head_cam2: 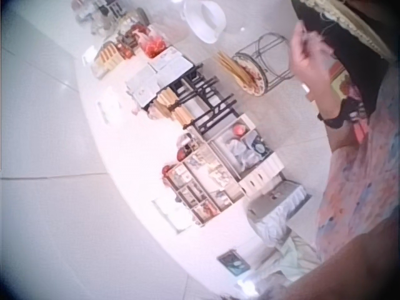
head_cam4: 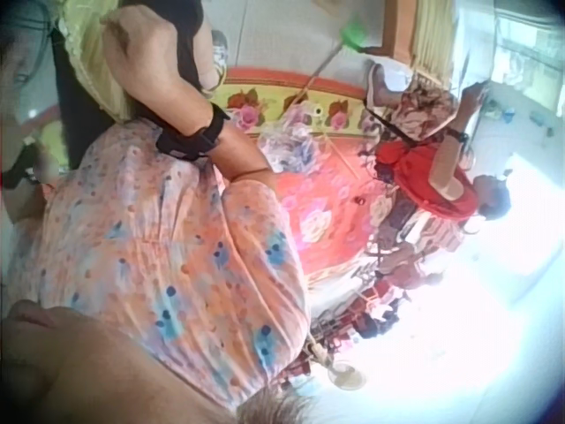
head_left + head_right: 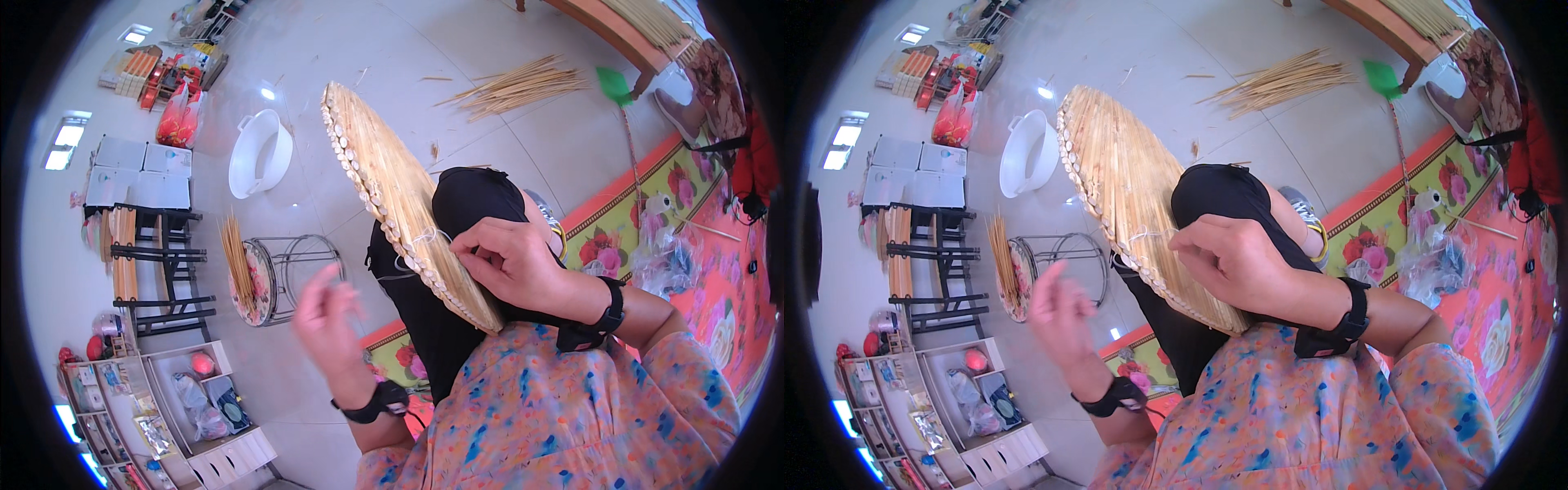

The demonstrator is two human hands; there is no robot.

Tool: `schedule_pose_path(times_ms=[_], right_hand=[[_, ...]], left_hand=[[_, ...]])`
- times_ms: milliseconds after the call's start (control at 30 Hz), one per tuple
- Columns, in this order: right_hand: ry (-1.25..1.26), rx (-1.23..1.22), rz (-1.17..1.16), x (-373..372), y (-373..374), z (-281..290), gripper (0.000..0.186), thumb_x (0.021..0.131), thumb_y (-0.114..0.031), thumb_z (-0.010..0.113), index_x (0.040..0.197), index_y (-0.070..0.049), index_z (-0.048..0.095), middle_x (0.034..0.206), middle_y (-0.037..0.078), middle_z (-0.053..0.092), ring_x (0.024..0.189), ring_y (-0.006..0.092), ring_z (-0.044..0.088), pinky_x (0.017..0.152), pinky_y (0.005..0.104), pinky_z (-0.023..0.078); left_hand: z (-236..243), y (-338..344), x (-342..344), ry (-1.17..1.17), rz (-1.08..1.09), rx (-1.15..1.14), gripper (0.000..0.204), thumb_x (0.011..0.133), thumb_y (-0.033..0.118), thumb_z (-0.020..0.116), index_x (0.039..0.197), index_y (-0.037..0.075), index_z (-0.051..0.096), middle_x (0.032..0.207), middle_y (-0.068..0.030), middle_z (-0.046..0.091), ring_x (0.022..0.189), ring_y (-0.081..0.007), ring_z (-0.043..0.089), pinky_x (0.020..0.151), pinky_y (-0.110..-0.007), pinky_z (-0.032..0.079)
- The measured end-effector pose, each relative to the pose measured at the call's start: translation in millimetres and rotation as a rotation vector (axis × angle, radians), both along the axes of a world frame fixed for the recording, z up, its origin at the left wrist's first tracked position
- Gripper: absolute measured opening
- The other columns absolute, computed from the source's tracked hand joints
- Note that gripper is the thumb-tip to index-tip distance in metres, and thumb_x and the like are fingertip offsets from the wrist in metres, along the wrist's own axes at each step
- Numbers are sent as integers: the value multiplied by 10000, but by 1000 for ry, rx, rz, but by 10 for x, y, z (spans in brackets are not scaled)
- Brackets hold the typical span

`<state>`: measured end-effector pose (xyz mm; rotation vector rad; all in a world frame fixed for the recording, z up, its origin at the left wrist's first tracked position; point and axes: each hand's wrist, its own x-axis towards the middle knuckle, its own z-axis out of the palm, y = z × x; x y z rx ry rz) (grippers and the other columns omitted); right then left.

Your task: The person weaves thin wooden strips into a circular fan shape using a needle and thread, then uses a tool to cut off the excess ends of the strips along the border.

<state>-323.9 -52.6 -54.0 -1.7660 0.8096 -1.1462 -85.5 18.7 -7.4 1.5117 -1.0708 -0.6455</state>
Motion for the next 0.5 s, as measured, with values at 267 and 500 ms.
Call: schedule_pose_path(times_ms=[267, 500], right_hand=[[58, 5, -19, 43, -61, 24, 144, 807, 27, 658, 947, 5, 687, 784, 118, 647, 601, 171, 647, 518, 275, 487], [47, 60, -16, 45, -77, -44, 121, 814, 11, 658, 932, 8, 685, 796, 123, 658, 631, 195, 662, 557, 285, 514]], left_hand=[[-202, -142, -230, -90, -164, 81, 107, 899, -20, 630, 996, -42, 669, 739, -40, 638, 548, -86, 589, 498, -204, 445], [-120, -54, 854, -5, 375, -288, 105, 936, 51, 588, 922, -27, 657, 720, -48, 613, 525, -78, 489, 533, -209, 417]])
